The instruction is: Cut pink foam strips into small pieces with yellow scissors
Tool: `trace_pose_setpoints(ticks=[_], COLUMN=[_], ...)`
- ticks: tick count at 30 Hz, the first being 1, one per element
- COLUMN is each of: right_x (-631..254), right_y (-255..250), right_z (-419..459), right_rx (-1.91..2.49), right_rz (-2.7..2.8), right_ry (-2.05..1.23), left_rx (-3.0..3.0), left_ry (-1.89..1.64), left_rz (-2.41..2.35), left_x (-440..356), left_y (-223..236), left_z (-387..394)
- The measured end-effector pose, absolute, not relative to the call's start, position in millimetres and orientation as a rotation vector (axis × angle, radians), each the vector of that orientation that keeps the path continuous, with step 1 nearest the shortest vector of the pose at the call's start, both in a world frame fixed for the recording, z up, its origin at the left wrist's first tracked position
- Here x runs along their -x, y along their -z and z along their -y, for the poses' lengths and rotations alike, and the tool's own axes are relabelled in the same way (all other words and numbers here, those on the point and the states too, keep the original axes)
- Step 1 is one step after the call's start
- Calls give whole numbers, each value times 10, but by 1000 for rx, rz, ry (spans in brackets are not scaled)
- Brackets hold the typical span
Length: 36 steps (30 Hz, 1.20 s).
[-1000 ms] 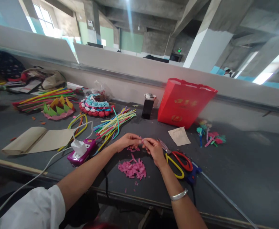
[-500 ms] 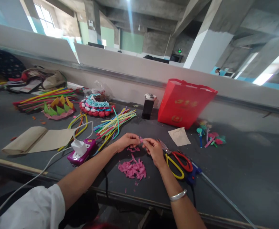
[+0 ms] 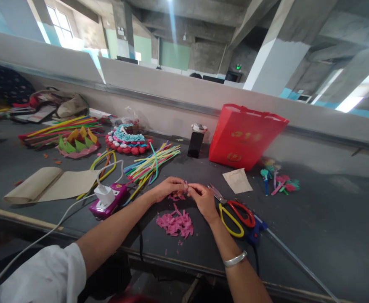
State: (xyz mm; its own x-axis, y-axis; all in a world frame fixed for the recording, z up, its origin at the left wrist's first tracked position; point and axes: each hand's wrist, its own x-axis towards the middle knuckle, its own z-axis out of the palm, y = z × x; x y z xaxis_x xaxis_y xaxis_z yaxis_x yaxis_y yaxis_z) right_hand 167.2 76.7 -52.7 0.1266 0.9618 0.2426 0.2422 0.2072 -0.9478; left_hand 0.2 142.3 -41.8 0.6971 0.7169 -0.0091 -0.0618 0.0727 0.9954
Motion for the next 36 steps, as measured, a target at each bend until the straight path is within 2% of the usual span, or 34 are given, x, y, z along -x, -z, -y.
trace_pose_setpoints(ticks=[9,36], right_x=[-1694,-1700], right_y=[496,598], right_z=[-767,-821], right_rx=[1292,1173], right_rz=[1269,1099], right_ry=[-721,-1132], left_rx=[-1369,-1341], left_ry=[-713,-783], left_rz=[-618,-620], left_x=[-11,0], left_y=[454,454], left_z=[-1476,-1486])
